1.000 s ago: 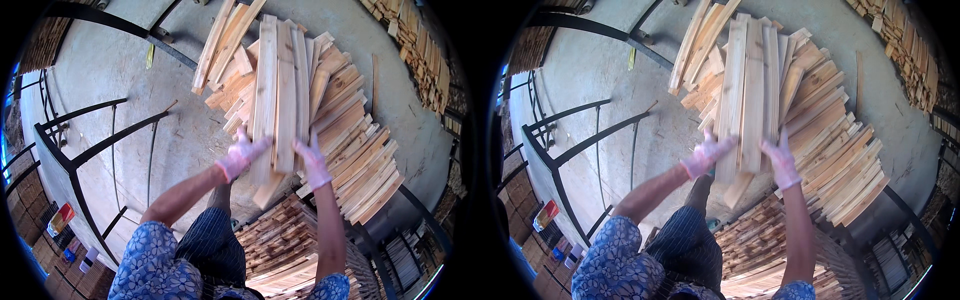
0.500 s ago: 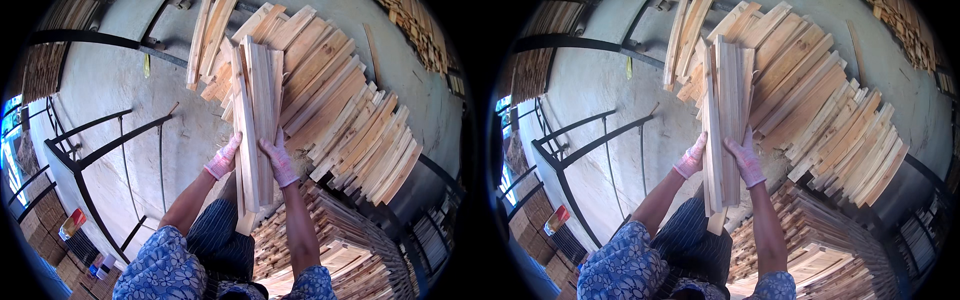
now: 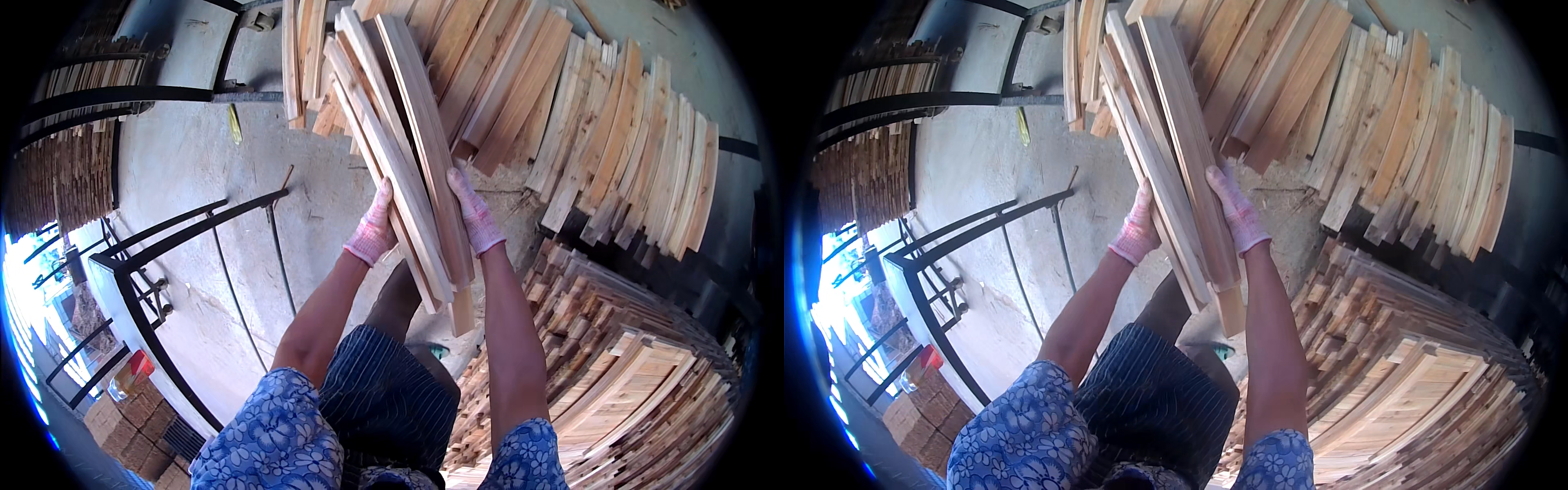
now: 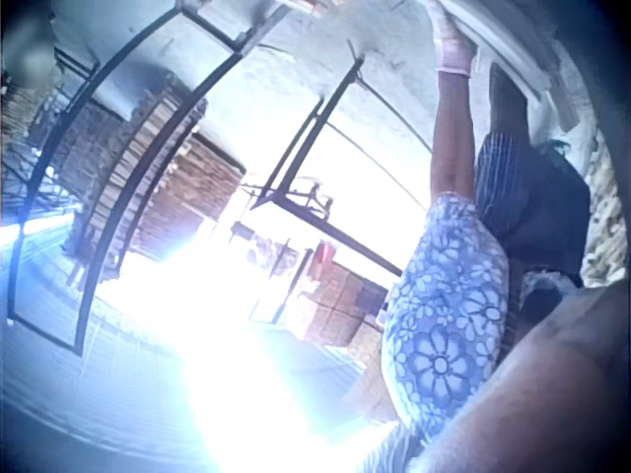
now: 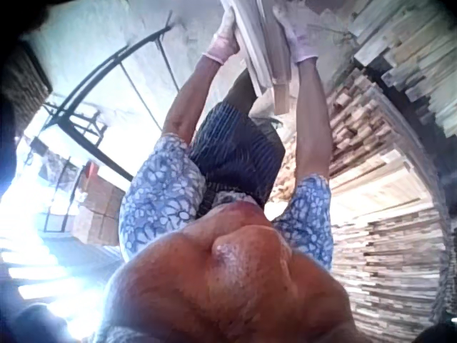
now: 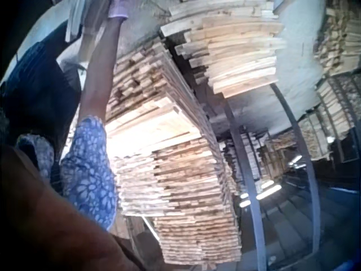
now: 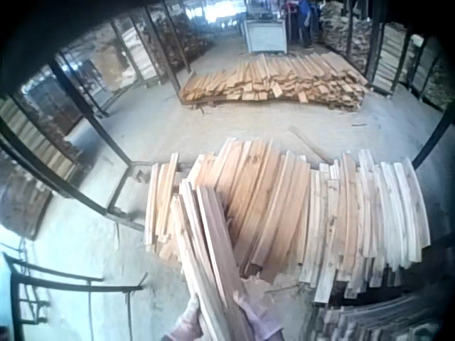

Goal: The person picks up wooden planks from a pile and stacks them neatly on a wooden rack. They handle the planks with gloved hands, arranging them in an orderly fashion.

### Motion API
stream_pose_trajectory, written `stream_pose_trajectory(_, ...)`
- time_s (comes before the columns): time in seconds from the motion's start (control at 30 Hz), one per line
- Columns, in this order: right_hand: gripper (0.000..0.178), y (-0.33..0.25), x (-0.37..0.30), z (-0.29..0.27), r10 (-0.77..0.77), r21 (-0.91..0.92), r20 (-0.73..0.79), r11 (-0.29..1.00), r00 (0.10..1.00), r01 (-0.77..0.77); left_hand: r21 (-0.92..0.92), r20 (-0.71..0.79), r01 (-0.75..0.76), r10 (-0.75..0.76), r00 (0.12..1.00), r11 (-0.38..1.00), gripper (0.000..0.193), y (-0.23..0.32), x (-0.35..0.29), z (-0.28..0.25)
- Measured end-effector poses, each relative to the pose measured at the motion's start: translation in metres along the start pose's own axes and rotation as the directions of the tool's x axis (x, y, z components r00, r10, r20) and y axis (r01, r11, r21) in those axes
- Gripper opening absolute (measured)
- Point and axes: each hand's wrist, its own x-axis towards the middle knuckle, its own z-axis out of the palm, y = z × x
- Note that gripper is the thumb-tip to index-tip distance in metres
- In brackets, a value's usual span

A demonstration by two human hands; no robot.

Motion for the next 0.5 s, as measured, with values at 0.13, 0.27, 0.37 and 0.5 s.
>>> stream_pose_trajectory(0.13, 0.104, 0.025, -0.047, 0.045, -0.123, -0.085, 0.049, 0.988, 0.991, 0.127, 0.081, -0.094, 0.097, -0.089, 0.992, 0.992, 0.092, 0.003, -0.040, -0.037)
stream_pose_trajectory(0.27, 0.102, 0.050, -0.140, 0.059, -0.162, -0.078, -0.034, 0.984, 0.986, 0.159, 0.169, -0.052, 0.172, -0.165, 0.985, 0.971, 0.086, -0.027, -0.134, -0.038)
stream_pose_trajectory(0.37, 0.104, 0.049, -0.226, 0.065, -0.136, 0.049, -0.113, 0.989, 0.984, 0.143, 0.283, 0.064, 0.119, -0.142, 0.988, 0.952, 0.095, -0.050, -0.202, -0.015)
stream_pose_trajectory(0.5, 0.108, 0.041, -0.325, 0.077, -0.182, 0.312, -0.288, 0.910, 0.940, 0.272, 0.463, 0.162, 0.041, -0.130, 0.978, 0.886, 0.103, -0.047, -0.262, 0.055)
